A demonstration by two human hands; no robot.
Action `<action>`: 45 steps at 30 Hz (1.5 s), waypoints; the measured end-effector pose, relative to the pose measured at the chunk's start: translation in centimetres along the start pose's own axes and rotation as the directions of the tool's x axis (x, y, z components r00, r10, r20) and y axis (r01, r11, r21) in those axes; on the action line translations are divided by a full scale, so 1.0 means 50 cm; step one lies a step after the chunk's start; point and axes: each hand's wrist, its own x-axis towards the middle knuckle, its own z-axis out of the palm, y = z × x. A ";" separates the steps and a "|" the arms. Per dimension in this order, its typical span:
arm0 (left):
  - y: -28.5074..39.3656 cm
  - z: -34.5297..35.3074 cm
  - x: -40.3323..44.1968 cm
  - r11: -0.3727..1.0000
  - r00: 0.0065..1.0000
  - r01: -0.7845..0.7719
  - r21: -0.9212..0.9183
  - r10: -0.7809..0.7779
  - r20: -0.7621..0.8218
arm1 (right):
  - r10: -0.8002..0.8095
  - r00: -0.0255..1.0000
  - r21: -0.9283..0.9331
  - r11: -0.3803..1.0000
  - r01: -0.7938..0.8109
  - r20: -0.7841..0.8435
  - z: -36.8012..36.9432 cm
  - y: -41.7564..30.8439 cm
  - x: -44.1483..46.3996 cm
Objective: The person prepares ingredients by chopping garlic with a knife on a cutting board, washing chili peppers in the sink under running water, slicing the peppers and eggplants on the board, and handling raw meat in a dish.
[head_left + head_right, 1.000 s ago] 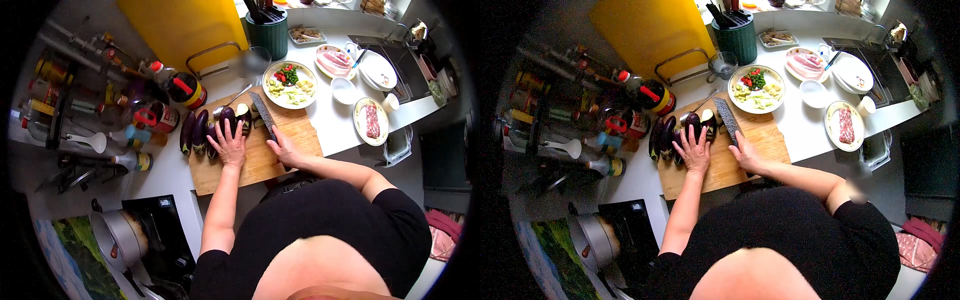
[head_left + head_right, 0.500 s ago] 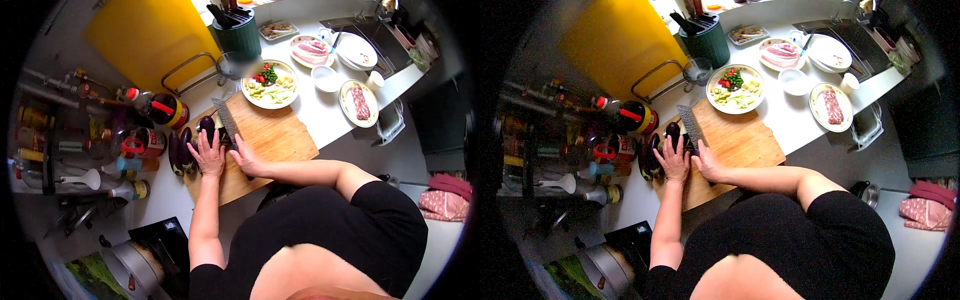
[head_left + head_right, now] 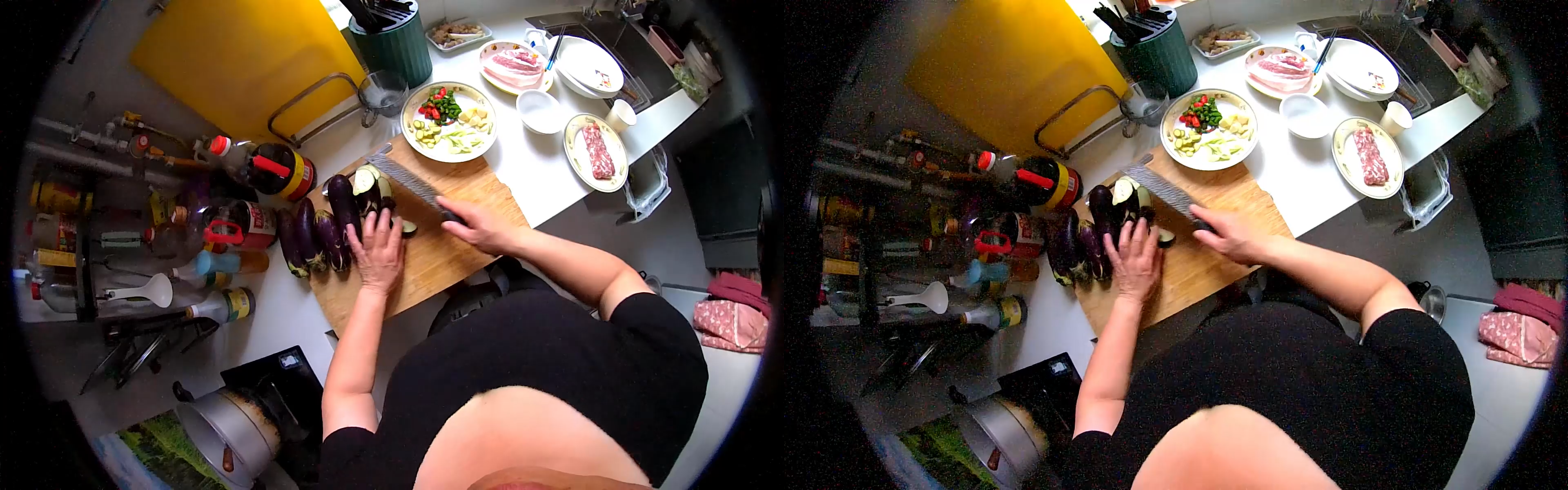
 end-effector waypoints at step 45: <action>0.377 0.162 0.757 0.936 0.940 -0.280 -0.215 0.313 0.136 | -0.065 0.960 -0.230 0.964 0.131 0.273 -0.253 0.201 -0.063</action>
